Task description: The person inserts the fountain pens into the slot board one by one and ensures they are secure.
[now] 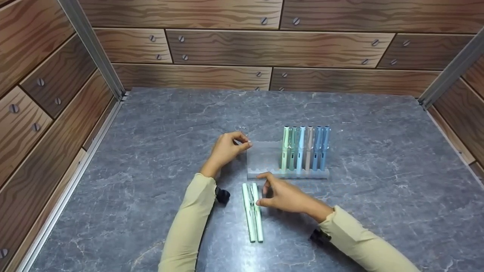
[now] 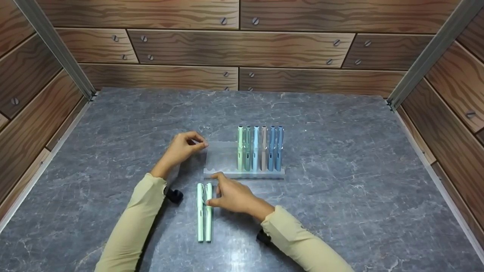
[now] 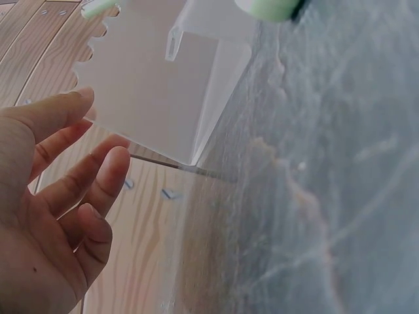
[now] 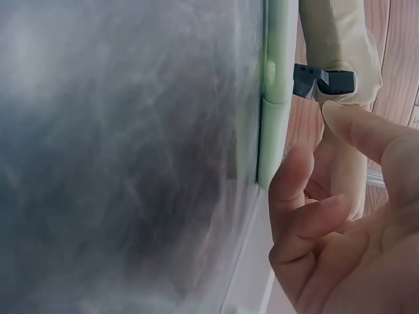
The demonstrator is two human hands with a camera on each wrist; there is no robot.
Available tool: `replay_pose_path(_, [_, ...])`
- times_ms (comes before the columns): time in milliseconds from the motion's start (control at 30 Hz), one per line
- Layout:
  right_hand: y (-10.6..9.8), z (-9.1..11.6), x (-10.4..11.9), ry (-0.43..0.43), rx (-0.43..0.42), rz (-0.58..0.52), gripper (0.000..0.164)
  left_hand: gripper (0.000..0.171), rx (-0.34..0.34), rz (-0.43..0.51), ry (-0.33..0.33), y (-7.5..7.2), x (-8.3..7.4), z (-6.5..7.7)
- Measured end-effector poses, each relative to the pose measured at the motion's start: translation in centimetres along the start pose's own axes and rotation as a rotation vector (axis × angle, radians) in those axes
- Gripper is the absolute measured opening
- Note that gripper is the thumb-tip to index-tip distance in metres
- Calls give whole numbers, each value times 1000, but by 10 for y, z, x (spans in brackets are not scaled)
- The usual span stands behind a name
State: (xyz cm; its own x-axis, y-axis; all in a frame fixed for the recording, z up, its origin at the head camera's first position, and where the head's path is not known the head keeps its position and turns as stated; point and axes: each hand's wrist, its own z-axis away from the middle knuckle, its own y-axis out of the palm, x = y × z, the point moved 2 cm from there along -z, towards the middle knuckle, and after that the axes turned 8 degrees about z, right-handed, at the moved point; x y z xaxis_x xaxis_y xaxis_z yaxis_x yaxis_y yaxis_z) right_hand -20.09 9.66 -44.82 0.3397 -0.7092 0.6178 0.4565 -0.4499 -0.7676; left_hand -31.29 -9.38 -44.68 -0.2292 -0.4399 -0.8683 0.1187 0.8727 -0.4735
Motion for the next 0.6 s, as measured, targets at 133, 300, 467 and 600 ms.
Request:
replay_pose_path(133, [3,-3,1,6,14,3,71,15,4,1,-2,0,0,0])
replay_pose_path(300, [6,-5,2,20,33,37,73,16,9,-6,-2,0,-1,0])
replay_pose_path(467, [7,-6,4,18,48,62,75,16,19,-5,-1,0,0,0])
replay_pose_path(600, [8,-8,5,31,61,72,78,16,17,-1,5,0,0,0])
